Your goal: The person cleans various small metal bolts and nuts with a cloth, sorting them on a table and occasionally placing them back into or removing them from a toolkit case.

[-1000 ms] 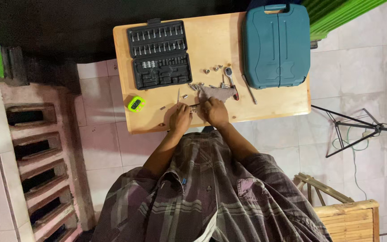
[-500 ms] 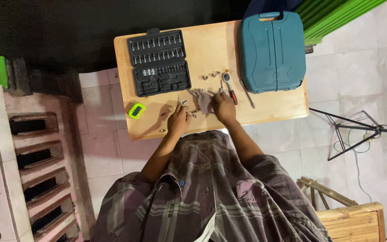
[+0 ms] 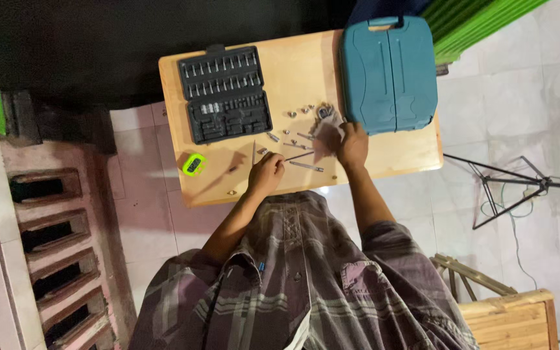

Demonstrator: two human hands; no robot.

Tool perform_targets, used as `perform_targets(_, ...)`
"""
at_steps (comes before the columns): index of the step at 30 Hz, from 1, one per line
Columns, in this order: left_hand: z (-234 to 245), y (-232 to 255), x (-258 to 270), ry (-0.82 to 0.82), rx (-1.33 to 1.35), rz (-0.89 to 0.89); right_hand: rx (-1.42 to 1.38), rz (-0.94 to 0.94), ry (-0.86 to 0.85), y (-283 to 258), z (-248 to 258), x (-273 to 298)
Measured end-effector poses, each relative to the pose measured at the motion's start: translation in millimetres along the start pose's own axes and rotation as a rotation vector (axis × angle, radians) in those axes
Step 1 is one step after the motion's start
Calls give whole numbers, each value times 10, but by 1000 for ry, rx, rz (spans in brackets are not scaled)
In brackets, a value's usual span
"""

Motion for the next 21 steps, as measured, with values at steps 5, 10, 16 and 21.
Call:
perform_targets(5, 110, 173, -32, 14, 7, -70, 83, 134, -128, -366, -487, -129)
perform_targets(10, 305, 396, -59, 16, 50, -84, 140, 298, -231, -793, -786, -395)
perform_targets(16, 554, 382, 11, 31, 116, 2, 280, 341, -420, -880, -1326, -547)
perform_targets(21, 686, 39, 89, 73, 110, 31, 387, 361, -360, -919, -1420, -557)
Point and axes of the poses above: each hand's wrist, its own x-axis away from the middle knuckle, its own z-axis out of the back of the hand, y = z × x, the point moved 7 cm from there along -x, towards the middle knuckle, and after that the axes turned 12 degrees about x, right-handed, at the moved point
